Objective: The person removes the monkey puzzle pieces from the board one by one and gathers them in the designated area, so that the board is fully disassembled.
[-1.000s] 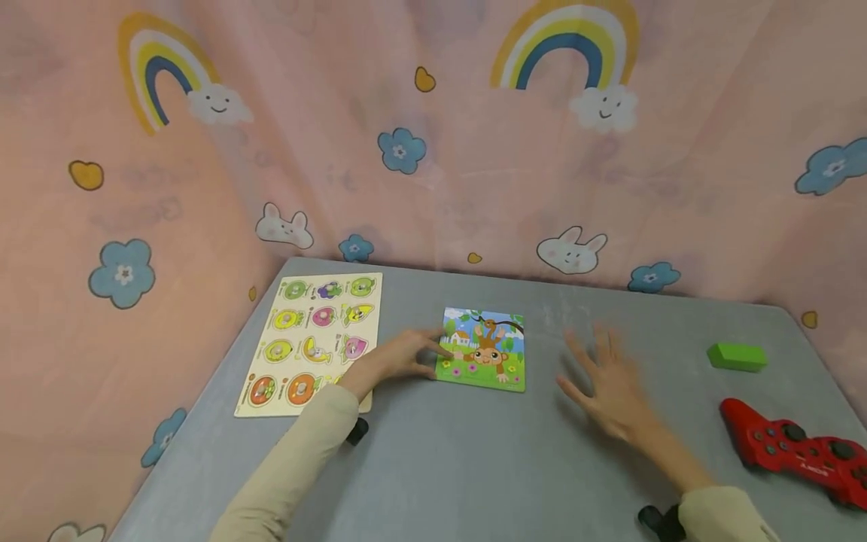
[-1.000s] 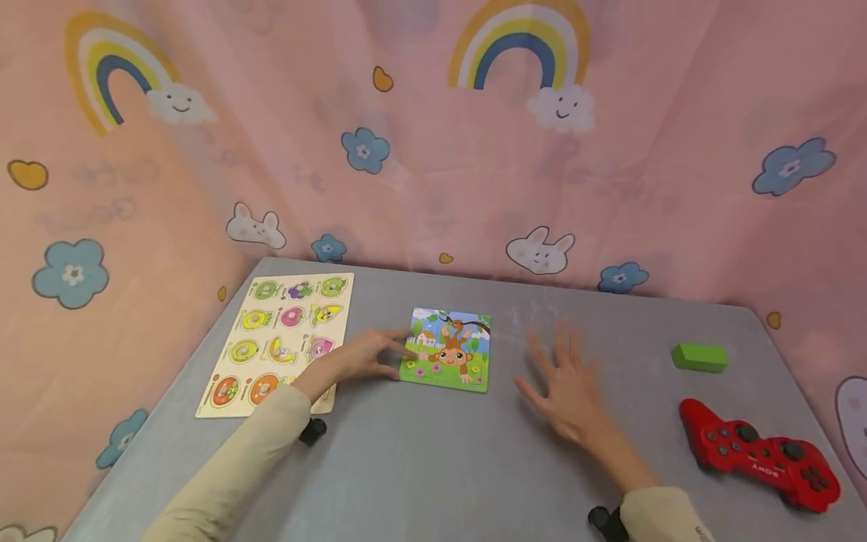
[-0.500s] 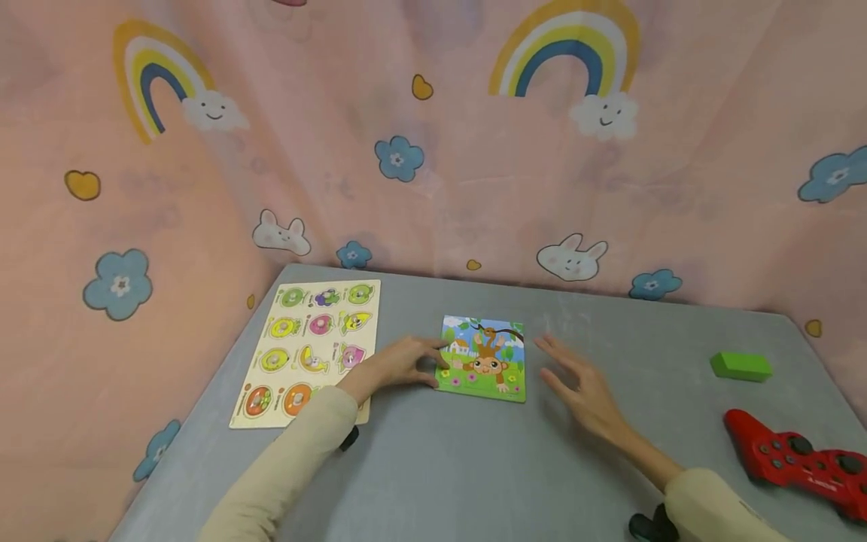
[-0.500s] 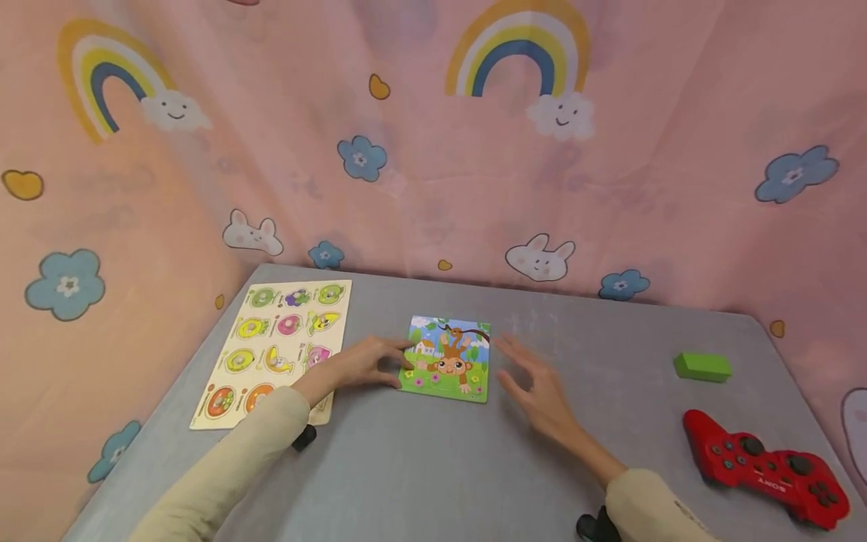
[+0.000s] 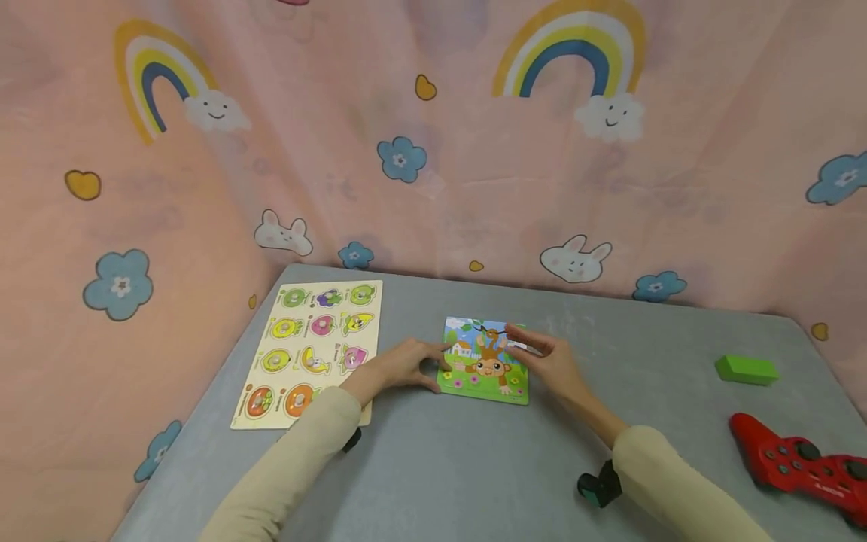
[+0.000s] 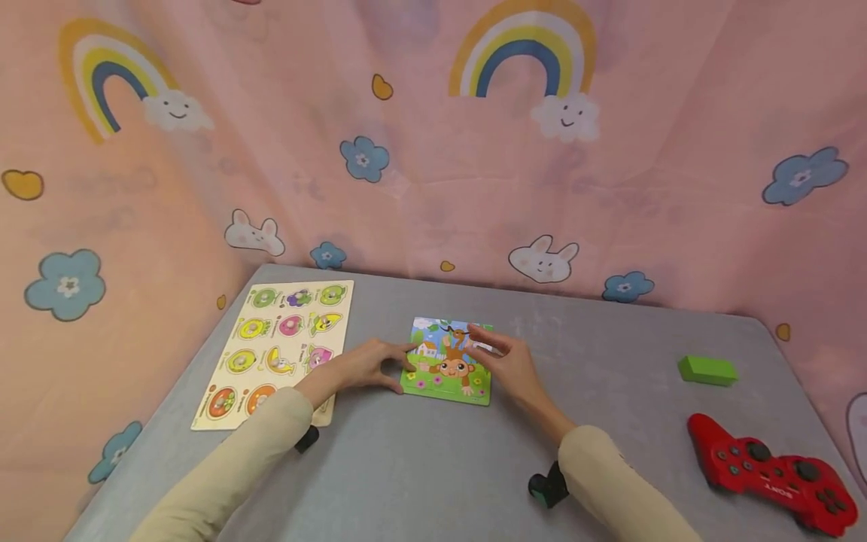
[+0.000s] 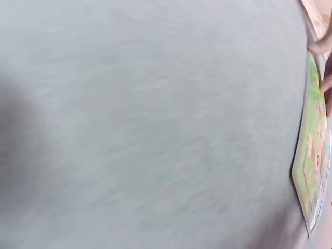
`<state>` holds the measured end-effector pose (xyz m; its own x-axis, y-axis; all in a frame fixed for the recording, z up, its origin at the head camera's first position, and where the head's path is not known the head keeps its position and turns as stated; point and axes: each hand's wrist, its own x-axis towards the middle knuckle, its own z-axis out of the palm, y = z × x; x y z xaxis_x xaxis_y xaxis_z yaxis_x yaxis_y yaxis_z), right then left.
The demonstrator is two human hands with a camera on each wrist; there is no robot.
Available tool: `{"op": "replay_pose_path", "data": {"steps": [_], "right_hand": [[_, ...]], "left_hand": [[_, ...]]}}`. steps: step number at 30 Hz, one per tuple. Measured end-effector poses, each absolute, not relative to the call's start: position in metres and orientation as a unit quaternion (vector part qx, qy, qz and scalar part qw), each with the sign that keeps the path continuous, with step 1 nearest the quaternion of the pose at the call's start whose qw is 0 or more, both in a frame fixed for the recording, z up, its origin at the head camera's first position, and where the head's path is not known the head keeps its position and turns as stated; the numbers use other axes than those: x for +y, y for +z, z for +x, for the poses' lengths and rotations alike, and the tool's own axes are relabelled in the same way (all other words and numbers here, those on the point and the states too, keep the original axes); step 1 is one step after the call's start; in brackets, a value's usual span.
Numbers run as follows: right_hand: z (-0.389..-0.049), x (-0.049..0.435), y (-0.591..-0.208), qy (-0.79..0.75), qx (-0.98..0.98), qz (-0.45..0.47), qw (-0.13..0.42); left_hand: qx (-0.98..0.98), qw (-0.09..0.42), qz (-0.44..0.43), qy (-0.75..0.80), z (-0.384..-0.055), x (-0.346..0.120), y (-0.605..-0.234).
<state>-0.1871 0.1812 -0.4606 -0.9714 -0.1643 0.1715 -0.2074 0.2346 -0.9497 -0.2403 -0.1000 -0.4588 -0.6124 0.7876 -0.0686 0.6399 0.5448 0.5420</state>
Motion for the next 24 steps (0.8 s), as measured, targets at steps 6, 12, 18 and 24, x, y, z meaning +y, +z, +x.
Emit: {"op": "replay_pose_path", "data": {"steps": [6, 12, 18, 24], "right_hand": [[-0.21, 0.169, -0.463, 0.614, -0.783, 0.094, -0.027], [-0.228, 0.163, -0.465, 0.635, -0.762, 0.089, -0.094], [-0.239, 0.16, -0.469, 0.641, -0.755, 0.08, -0.112], [-0.247, 0.154, -0.471, 0.642, -0.753, 0.07, -0.125]], "left_hand": [[0.863, 0.152, 0.414, 0.248, -0.242, -0.1, -0.457], [0.863, 0.151, 0.414, 0.247, -0.242, -0.101, -0.459], [0.865, 0.157, 0.406, 0.25, -0.24, -0.101, -0.46], [0.867, 0.159, 0.403, 0.248, -0.24, -0.1, -0.46]]}}
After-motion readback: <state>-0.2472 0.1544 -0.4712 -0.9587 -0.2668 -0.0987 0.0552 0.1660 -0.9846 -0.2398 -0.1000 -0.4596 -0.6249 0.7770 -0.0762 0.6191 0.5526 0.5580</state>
